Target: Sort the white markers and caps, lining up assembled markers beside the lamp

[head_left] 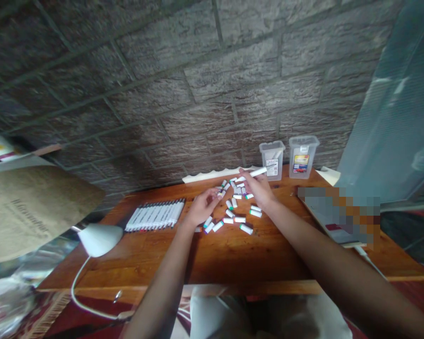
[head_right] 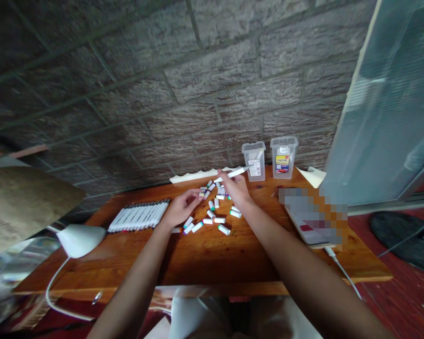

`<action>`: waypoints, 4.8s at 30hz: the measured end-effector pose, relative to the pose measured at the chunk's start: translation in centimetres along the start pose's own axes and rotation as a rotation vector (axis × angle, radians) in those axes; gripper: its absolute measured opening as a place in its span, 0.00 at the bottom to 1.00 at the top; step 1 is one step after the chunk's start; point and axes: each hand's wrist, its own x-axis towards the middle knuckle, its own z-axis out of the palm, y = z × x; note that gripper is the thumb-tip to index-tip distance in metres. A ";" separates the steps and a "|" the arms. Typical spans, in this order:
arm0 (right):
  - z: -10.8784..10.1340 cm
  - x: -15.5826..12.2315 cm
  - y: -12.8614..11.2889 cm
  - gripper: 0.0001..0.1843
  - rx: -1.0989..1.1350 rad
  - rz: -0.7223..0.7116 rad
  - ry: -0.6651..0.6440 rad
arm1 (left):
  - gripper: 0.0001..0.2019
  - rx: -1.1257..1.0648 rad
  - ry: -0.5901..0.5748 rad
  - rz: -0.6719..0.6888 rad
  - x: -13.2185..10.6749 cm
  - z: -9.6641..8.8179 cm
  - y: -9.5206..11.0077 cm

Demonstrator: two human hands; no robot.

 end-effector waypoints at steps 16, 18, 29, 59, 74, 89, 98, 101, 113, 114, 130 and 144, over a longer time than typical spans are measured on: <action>1.2 -2.9 -0.6 0.17 -0.126 -0.164 -0.285 | 0.15 -1.126 0.170 -0.331 0.4 -0.1 1.3; 1.3 -3.1 -0.5 0.18 -0.142 -0.142 -0.280 | 0.14 -1.150 0.190 -0.350 0.5 0.1 1.2; 1.3 -3.4 -0.7 0.16 -0.188 -0.204 -0.263 | 0.17 -1.108 0.181 -0.310 0.5 0.4 1.4; -0.5 -0.8 -0.5 0.22 -0.168 -0.172 -0.023 | 0.18 -1.002 0.227 -0.187 0.6 0.1 2.2; 0.4 -1.5 0.3 0.18 -0.215 -0.122 -0.015 | 0.17 -0.812 0.152 -0.163 0.5 1.1 1.4; -0.5 -0.8 1.0 0.19 -0.441 -0.186 0.018 | 0.09 0.157 -0.075 0.102 0.0 1.8 -0.9; -0.7 -0.6 0.7 0.20 -0.471 -0.195 -0.002 | 0.19 0.233 -0.143 -0.014 -1.0 -1.5 0.7; -0.8 -0.6 1.0 0.20 -0.490 -0.210 0.000 | 0.21 0.187 -0.298 -0.174 -1.7 -3.4 0.0; -0.7 -0.8 1.3 0.20 -0.456 -0.211 -0.045 | 0.10 0.046 -0.446 -0.319 -2.2 -3.4 -0.4; -0.7 -0.8 1.3 0.20 -0.450 -0.217 -0.051 | 0.09 0.043 -0.408 -0.292 -2.2 -3.1 -0.4; 0.8 -2.6 -0.1 0.14 -0.286 -0.339 -0.190 | 0.15 -0.370 0.072 0.041 -0.9 0.0 0.7; 0.8 -3.1 0.8 0.15 -0.522 -0.385 -0.277 | 0.15 -0.267 0.069 0.054 -0.9 0.7 0.2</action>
